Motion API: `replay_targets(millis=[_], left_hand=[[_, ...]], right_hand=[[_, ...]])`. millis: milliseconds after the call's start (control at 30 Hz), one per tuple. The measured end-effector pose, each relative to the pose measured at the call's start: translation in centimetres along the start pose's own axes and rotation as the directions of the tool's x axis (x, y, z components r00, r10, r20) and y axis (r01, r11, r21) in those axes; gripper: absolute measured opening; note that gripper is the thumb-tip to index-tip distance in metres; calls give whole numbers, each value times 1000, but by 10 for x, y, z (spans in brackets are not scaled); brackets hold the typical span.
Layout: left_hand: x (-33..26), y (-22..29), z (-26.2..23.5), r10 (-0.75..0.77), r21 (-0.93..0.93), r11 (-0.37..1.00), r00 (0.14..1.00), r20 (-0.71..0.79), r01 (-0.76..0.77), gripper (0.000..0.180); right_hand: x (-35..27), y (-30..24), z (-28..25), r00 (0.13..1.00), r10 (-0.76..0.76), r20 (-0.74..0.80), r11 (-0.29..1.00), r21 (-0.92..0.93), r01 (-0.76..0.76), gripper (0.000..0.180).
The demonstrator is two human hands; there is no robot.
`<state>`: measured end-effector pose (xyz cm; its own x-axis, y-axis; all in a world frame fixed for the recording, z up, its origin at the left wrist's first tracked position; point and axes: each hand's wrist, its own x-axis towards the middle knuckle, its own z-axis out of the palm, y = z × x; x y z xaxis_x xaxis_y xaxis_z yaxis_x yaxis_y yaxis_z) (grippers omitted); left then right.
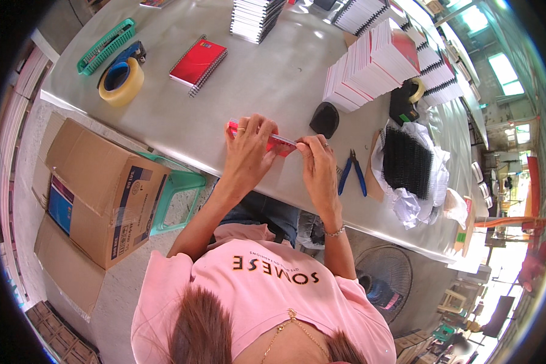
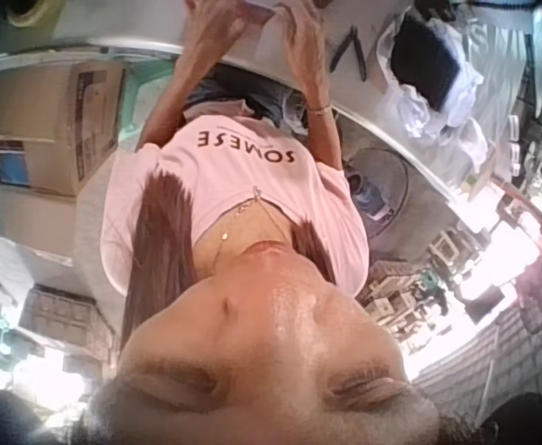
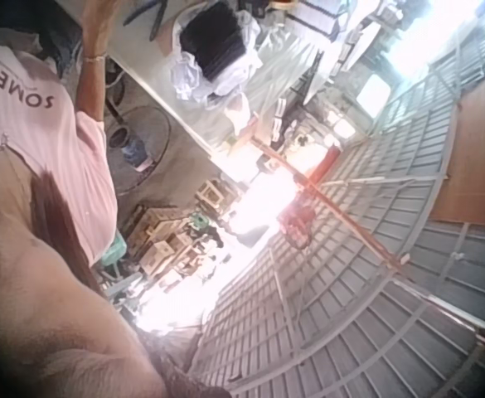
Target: The person trims the excess wire from spiral-bound notebooks using pliers, then folds the wire ends inward by hand and stacks the finished notebooks.
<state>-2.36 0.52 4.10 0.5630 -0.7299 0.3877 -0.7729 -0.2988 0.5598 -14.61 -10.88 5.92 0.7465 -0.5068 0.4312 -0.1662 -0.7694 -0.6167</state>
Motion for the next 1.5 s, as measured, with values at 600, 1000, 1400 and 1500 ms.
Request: replay_targets(millis=[600,1000,1400,1500], left_hand=[[-4,-32,16,-60,-346,938,987,-148,5,67],[8,-49,7,64,-498,866,998,22,-45,69],[9,-44,9,66,-570,821,997,33,-36,71],[8,-43,8,67,-565,825,997,44,-31,70]], right_hand=[[16,18,-17,965,117,235,992,9,-123,13],[28,94,-35,905,262,337,958,20,-285,36],[-24,96,-37,822,89,563,163,806,-569,54],[-23,78,-47,859,-37,510,147,853,-500,43]])
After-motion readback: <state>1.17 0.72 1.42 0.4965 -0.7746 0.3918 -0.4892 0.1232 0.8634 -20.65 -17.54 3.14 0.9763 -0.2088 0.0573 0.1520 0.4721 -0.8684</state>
